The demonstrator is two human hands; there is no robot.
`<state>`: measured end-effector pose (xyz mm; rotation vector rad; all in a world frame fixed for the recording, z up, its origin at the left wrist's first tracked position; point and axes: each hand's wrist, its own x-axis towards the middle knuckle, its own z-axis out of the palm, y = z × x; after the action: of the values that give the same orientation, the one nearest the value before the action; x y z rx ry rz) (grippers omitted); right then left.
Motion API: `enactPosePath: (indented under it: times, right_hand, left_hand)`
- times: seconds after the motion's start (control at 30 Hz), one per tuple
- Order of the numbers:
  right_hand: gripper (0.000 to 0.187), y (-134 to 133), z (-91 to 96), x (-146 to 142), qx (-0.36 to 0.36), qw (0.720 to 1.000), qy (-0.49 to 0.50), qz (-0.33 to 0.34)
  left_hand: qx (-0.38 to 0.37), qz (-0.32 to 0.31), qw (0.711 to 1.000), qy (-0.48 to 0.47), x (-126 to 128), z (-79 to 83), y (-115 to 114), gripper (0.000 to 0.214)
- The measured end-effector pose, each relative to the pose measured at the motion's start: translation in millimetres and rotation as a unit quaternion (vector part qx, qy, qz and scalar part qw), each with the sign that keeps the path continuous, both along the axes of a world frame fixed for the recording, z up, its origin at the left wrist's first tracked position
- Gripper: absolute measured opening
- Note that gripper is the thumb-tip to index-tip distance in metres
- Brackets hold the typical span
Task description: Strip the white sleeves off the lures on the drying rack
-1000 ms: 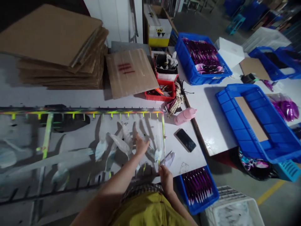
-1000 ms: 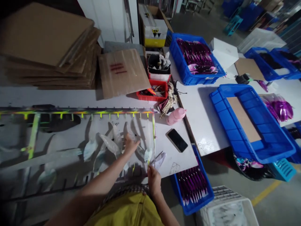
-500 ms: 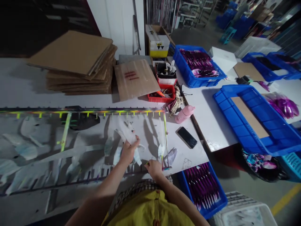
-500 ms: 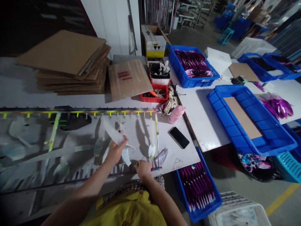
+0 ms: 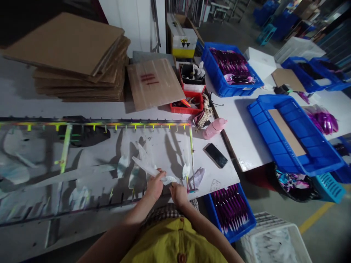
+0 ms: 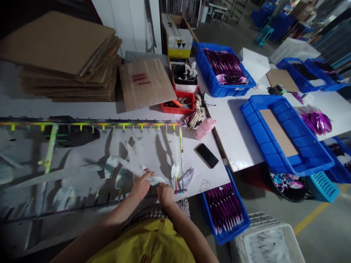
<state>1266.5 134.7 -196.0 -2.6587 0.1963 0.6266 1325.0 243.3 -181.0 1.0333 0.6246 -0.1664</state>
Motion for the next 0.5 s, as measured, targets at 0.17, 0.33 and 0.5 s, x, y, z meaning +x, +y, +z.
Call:
enactPosePath:
  times: [0.17,0.33,0.5]
  right_hand:
    - [0.022,2.2,6.3,6.6,-0.020,0.999,0.029,0.031]
    - [0.022,2.9,11.4,15.7,-0.012,0.996,0.039,0.075]
    - [0.017,0.7,7.9,18.5,0.003,0.997,0.048,0.058]
  left_hand:
    - [-0.036,-0.013,0.999,0.018,4.6,4.5,-2.9,0.040]
    - [0.015,-0.085,0.996,0.009,15.1,10.6,-7.3,0.037]
    - [0.110,-0.219,0.969,-0.001,43.9,5.8,-18.7,0.030]
